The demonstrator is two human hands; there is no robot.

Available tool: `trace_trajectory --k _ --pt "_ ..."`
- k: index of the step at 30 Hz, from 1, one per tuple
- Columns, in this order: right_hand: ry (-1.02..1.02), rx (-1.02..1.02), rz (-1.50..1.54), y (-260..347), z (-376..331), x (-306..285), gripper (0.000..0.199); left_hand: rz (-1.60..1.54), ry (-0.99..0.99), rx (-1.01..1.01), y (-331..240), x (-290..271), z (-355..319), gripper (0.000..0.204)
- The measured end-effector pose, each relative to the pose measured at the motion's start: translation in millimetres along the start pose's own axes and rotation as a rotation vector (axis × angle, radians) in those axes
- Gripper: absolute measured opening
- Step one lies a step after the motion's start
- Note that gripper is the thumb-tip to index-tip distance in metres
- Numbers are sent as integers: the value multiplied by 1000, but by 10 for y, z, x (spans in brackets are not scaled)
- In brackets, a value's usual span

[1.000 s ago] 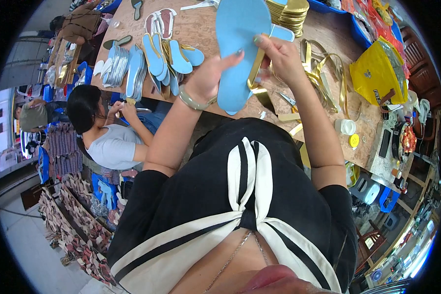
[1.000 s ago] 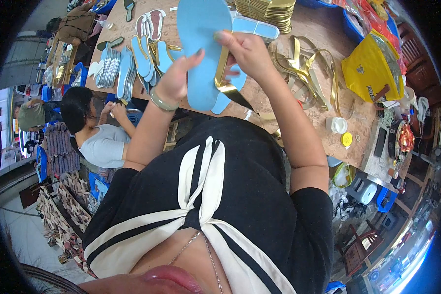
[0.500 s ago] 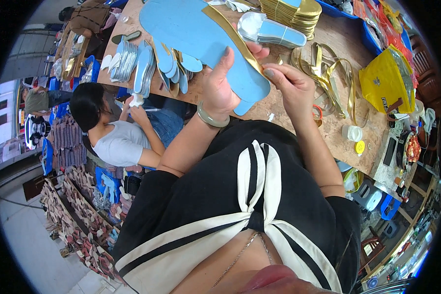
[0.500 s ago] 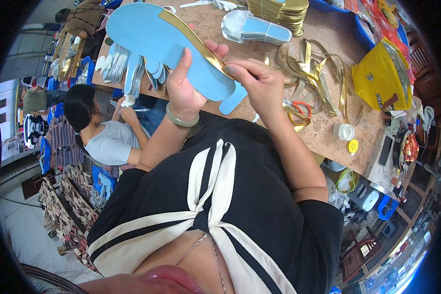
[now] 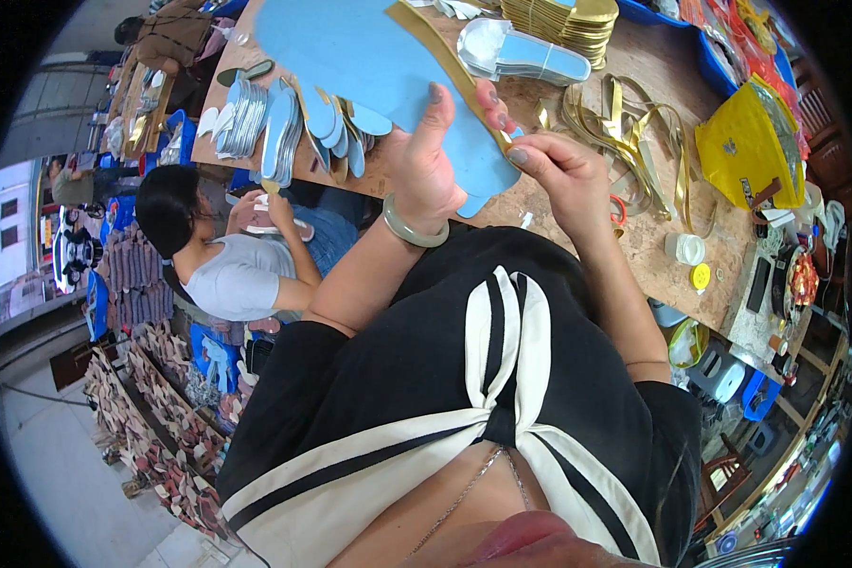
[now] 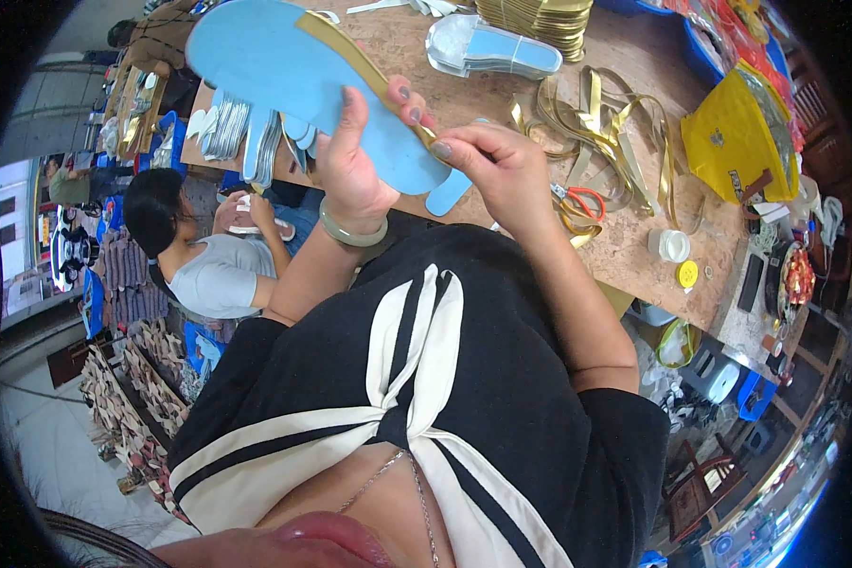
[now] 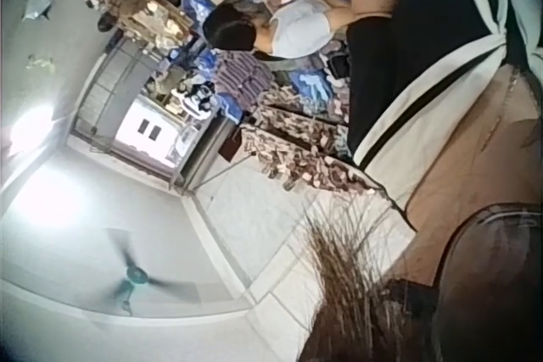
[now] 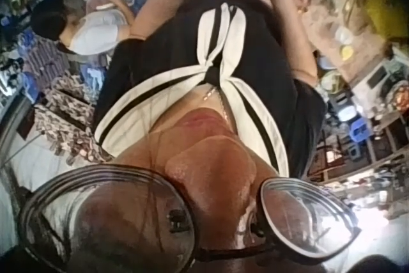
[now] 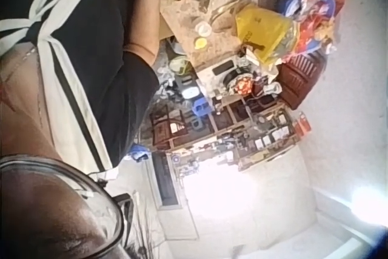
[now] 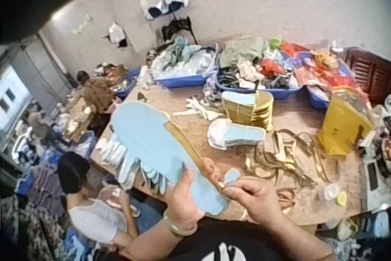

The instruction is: Gathering and organizing shoe insoles from a workbench and placing them into a storage bin.

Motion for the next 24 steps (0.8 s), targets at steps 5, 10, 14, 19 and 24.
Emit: trace_trajectory --k 5,10,14,19,24 --pt "-13 -99 -215 -37 -2 49 22 1424 233 325 -171 32 -289 29" --pt "-74 265 63 -453 -128 -56 18 242 -68 -95 185 -178 -213 25" --pt "54 218 132 -336 4 77 13 108 -90 -77 -31 -284 -121 27" --pt "24 122 2 -41 291 -381 9 348 -233 478 -1115 -390 77 40" --pt "244 -377 -657 644 379 96 7 2072 545 829 -685 503 -42 60"
Point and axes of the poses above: each hand's wrist, its own z-axis towards the middle knuckle, its own x-axis out of the palm, y = z × x, the point moved 7 cm from there along z, towards the middle knuckle, and after that the axes turned 2 degrees about z, right-handed, at the moved point
